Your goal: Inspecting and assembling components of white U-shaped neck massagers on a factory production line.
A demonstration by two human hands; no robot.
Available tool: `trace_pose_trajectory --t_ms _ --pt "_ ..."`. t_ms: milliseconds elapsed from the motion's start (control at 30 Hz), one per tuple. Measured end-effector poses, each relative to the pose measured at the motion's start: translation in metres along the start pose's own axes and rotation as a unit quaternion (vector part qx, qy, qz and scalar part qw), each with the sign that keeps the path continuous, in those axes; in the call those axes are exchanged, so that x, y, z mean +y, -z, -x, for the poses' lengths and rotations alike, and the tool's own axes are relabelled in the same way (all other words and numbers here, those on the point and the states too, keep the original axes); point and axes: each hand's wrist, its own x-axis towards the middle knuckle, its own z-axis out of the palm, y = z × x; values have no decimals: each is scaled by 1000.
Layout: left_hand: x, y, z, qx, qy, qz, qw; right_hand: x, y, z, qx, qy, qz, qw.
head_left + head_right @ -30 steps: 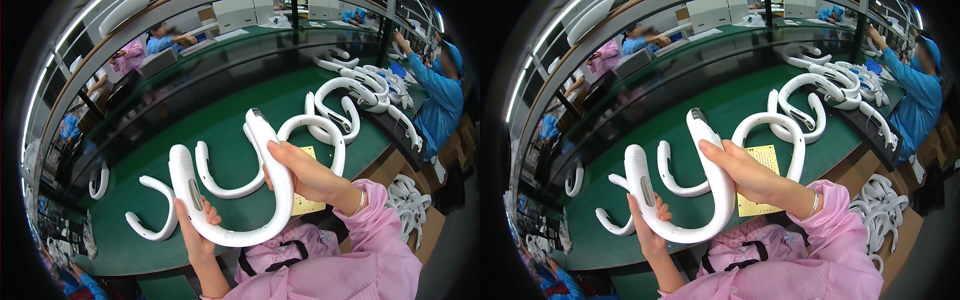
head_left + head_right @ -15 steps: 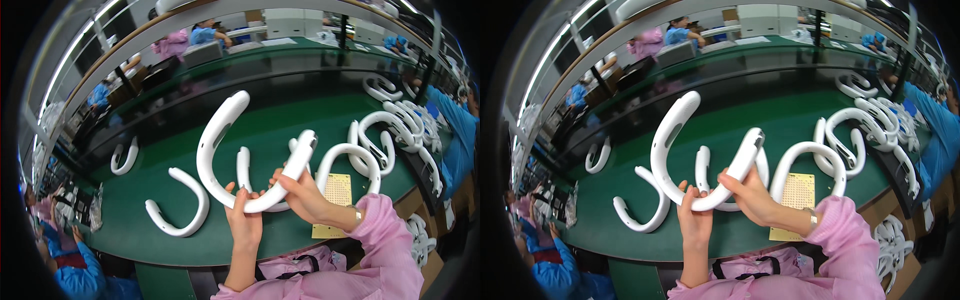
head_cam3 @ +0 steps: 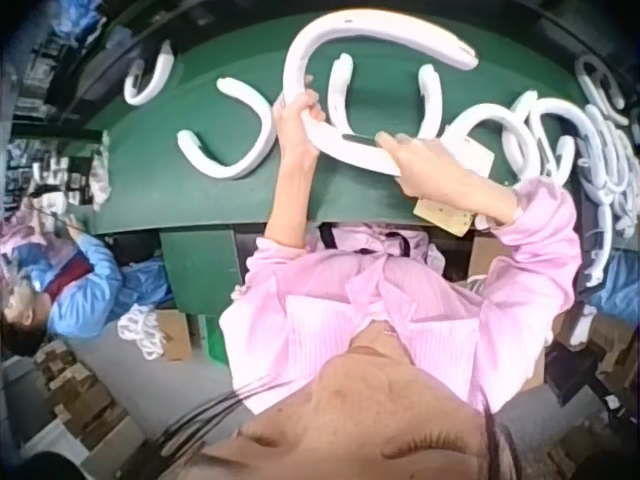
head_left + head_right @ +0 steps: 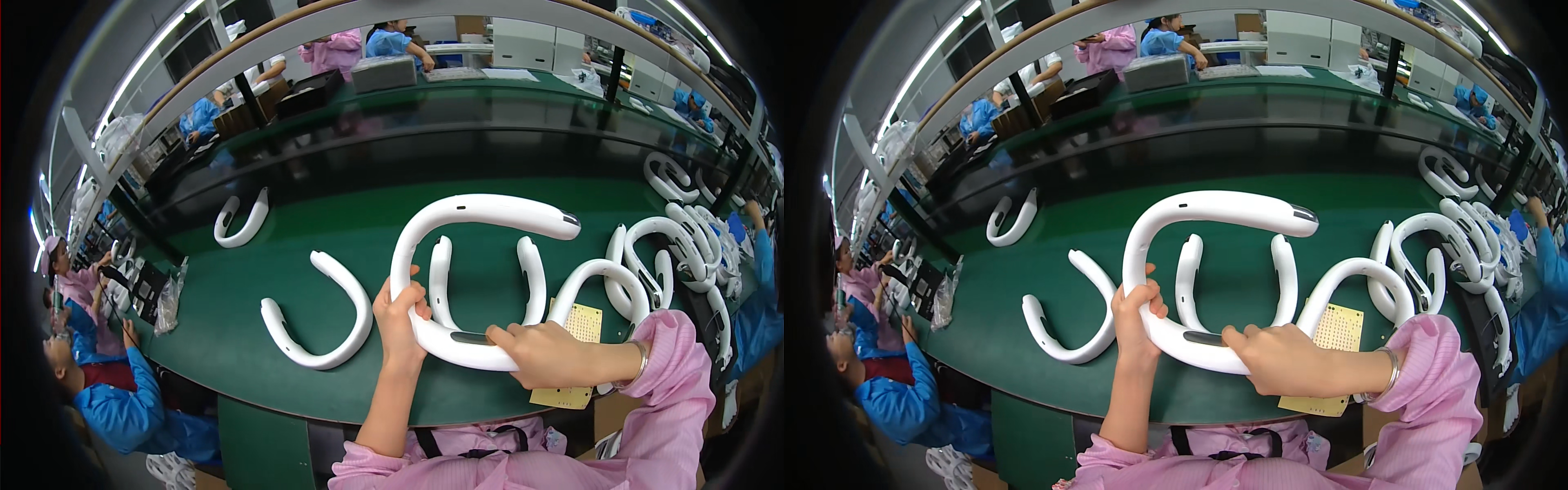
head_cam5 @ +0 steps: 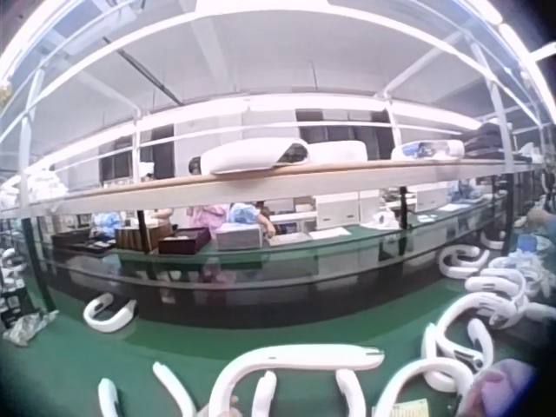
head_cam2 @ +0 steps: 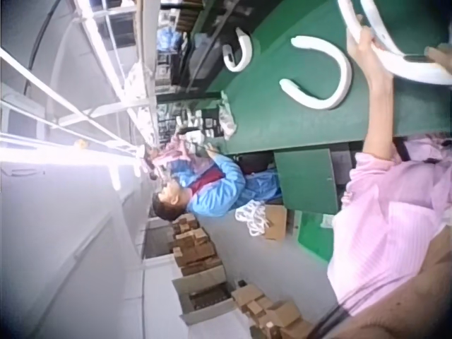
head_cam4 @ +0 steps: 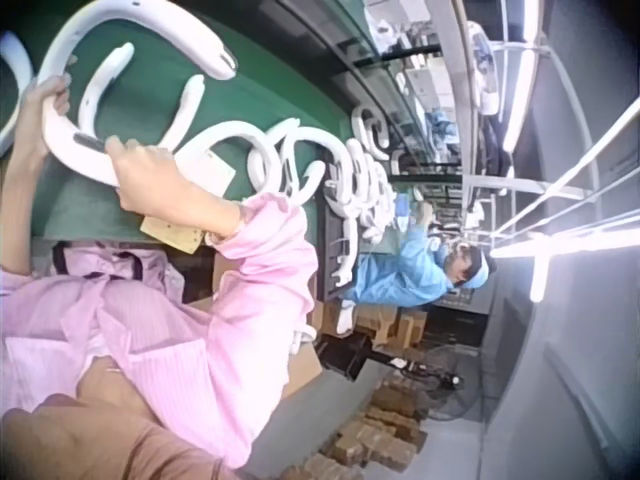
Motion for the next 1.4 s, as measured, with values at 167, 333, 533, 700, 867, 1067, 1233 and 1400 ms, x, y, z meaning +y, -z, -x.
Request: trace_pose_trajectory --t_ms 167,333,533,700,867,1067,1233,1400 --pt "3 -6 -26 -30 -17 -28 999 26 12 -20 60 13 -20 998" --pt "-2 20 -54 -137 -113 -240 954 96 45 -80 134 -25 -201 970" --pt "-13 46 -39 -377 -260 -709 537 205 62 -92 383 -97 124 910" --pt "3 34 -40 -455 -347 -718 396 153 36 -52 294 64 36 953" --pt "43 13 1 -516 -296 -608 526 99 13 26 259 -27 -240 935" --pt "47 1 38 -332 -76 -175 924 69 -41 52 287 104 -503 808" --pt "29 -10 64 -379 74 212 898 34 -54 48 300 -10 -715 632" --pt "12 -4 67 -384 95 215 893 20 -61 56 317 -48 -751 577"
